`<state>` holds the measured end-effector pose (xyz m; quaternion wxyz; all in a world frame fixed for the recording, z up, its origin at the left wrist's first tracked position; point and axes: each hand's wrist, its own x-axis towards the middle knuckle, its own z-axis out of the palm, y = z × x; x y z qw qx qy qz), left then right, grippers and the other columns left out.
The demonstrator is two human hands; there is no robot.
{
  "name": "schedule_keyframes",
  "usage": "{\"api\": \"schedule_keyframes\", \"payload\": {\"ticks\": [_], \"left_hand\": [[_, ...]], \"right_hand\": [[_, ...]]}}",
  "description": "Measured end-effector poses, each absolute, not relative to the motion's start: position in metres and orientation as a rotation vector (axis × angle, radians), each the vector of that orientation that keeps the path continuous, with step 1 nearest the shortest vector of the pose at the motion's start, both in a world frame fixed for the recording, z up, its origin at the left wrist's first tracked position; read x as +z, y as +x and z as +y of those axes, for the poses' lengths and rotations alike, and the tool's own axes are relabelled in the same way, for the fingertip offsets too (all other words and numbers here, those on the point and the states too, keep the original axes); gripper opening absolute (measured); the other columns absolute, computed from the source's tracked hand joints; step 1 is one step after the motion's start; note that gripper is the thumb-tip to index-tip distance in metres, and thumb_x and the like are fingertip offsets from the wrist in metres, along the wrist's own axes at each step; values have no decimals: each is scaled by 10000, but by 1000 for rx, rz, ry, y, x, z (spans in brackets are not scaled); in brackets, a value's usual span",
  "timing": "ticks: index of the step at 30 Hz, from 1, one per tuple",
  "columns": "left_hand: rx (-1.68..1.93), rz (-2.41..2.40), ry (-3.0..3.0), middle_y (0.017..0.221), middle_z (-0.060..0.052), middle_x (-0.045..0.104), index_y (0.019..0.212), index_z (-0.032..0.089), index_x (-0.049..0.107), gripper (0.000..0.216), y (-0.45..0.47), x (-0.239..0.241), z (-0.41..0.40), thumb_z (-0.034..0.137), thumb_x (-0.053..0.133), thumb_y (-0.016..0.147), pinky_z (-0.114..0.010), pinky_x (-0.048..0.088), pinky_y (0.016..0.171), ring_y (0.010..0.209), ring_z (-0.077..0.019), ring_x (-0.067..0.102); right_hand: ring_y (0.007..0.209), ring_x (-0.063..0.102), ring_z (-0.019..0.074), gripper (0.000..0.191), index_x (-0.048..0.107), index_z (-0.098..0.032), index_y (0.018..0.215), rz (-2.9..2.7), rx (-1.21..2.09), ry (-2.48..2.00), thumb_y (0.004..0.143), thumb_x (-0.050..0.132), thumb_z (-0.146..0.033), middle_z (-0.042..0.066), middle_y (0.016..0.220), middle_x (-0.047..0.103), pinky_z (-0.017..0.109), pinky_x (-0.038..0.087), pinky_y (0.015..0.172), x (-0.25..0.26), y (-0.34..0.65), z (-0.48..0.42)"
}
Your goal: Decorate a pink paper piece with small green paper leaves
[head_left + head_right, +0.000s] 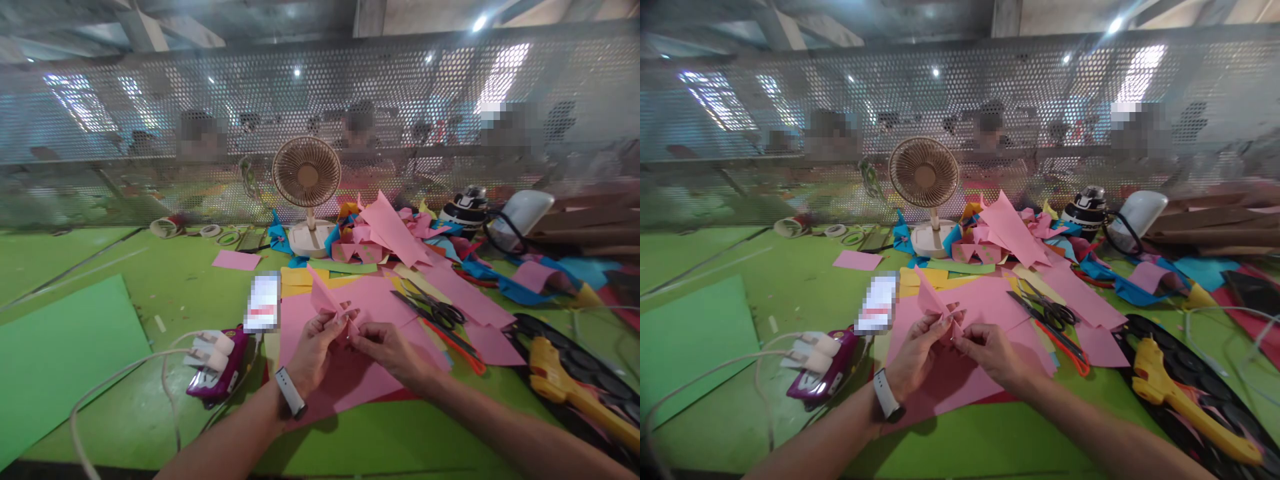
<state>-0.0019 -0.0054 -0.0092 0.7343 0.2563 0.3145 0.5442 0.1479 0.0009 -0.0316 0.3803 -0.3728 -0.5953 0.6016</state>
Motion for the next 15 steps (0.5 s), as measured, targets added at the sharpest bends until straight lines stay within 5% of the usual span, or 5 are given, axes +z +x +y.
{"api": "schedule_keyframes", "payload": {"ticks": [5,15], "left_hand": [[1164,743,554,925,-92,689,956,128,649,313,0,-8,-6,205,722,662,-271,472,727,873,-184,616],[1148,740,607,941,-96,688,893,113,666,260,-2,-10,-5,204,726,657,-270,458,778,898,-185,613]], "right_hand": [[488,343,66,365,614,-128,717,-1550,1529,-970,743,578,-490,-41,544,448,203,260,438,-30,148,0],[541,388,89,288,605,-142,734,-1613,1444,-953,799,535,-415,-16,609,491,218,306,489,-18,156,0]]}}
